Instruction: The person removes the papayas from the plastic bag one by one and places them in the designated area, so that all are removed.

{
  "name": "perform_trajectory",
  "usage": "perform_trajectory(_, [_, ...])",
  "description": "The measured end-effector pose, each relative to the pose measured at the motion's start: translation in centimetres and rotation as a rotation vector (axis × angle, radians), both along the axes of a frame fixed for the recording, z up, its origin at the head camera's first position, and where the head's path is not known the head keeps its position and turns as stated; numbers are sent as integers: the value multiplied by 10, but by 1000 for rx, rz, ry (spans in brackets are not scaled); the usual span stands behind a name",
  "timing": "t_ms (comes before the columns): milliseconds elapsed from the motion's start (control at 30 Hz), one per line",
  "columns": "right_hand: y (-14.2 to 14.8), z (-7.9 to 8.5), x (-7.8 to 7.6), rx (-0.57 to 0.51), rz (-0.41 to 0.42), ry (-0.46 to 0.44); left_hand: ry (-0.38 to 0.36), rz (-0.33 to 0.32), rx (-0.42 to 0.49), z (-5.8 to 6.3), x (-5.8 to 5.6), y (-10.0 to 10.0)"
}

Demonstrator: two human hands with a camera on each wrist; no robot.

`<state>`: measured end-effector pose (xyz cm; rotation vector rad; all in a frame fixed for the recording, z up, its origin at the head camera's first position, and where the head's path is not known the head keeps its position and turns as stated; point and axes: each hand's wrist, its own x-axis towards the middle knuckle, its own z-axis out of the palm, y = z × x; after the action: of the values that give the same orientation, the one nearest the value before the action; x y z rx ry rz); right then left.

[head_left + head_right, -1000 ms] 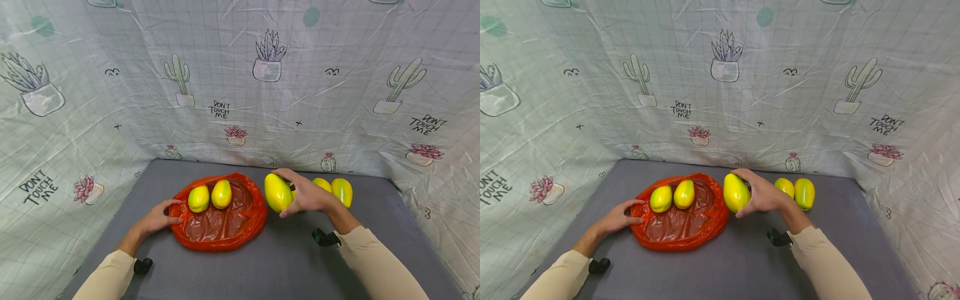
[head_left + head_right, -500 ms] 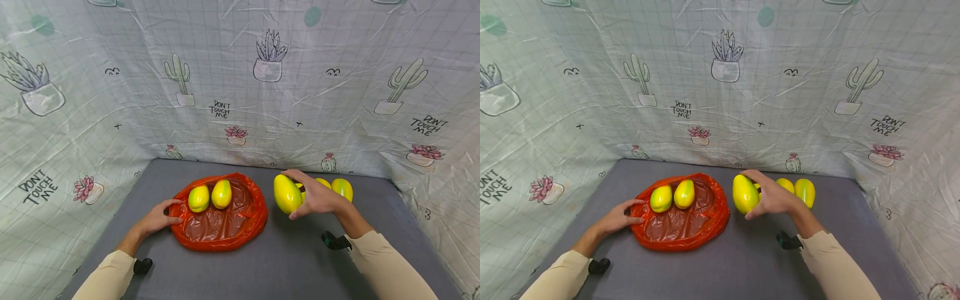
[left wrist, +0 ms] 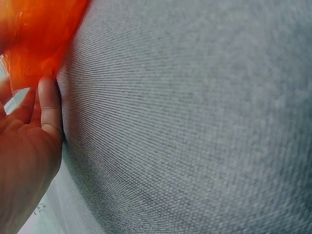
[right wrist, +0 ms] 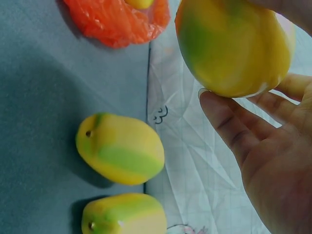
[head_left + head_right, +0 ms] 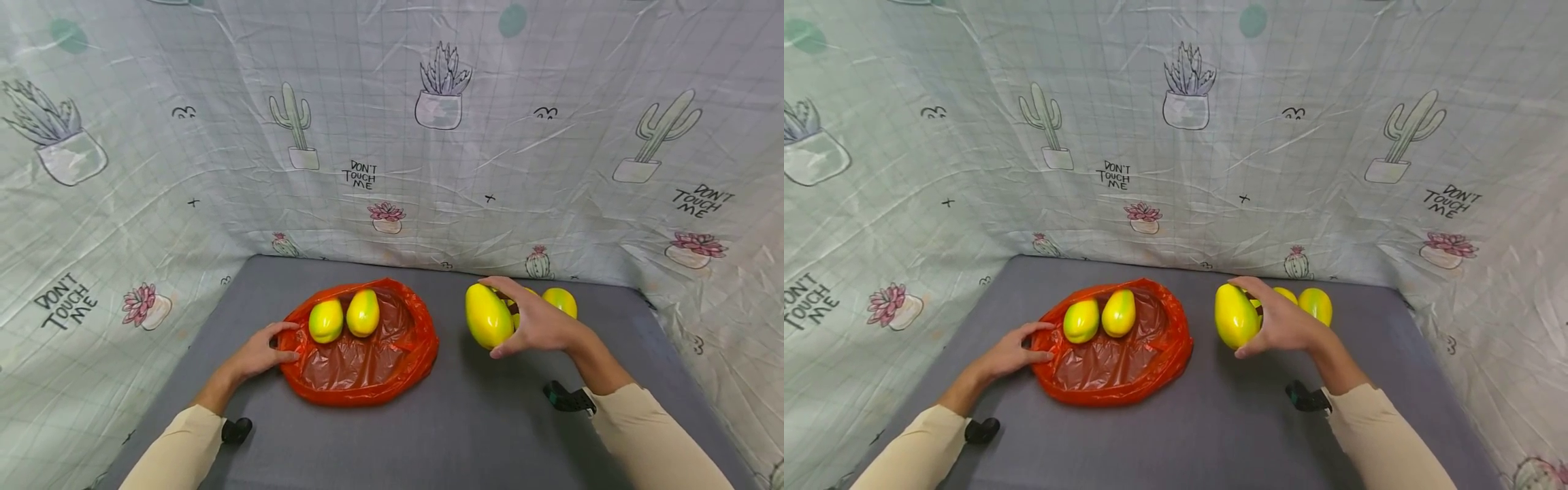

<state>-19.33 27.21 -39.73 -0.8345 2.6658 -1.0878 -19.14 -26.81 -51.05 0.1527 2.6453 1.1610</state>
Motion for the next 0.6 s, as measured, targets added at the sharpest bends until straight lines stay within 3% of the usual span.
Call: perform_trajectory(600, [28,0,13,-3,-46,3,13,-2,11,-3,1,0])
